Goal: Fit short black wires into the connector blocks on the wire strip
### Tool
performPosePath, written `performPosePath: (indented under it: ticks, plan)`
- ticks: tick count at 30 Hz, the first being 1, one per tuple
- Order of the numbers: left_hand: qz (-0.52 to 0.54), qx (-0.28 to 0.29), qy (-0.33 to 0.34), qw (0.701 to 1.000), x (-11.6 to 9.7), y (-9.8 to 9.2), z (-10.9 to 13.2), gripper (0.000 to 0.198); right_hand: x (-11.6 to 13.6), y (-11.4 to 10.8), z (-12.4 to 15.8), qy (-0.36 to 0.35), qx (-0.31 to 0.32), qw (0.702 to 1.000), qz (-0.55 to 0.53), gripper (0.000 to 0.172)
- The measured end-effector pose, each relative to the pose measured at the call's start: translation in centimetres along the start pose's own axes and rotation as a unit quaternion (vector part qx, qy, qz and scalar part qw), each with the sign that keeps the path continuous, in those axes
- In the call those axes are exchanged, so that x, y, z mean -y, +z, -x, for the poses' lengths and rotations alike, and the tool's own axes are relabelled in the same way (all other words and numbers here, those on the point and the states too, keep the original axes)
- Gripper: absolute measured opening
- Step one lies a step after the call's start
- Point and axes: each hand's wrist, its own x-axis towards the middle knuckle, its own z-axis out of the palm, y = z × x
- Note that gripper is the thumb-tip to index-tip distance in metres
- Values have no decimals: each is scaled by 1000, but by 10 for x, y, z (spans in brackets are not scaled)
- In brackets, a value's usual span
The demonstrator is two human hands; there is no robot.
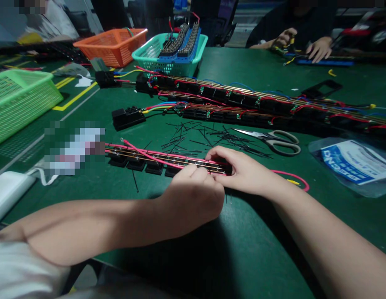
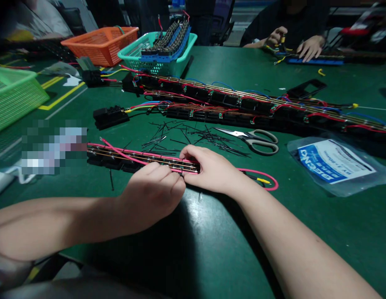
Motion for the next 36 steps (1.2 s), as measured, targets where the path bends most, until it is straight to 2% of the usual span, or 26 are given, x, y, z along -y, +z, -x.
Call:
performPosePath:
  ticks: [8,13,16,23,36]
  plan:
    - [-20,34,-5,999,-2,5,1,25,0,0,0,-2,8,1000,14,25]
    - [-31,96,-15,995,-2,13,3,23,1,0,-1,-12,9,1000,10,23]
    - [-19,113,-22,993,0,13,1,23,1,-1,-1,-12,8,1000,9,22]
    - [31,109,-39,993,7,13,-1,20,0,0,-1,-2,8,1000,10,23]
    - [-9,75,-22,997,-4,-2,0,22,1,-2,0,-18,10,1000,10,24]
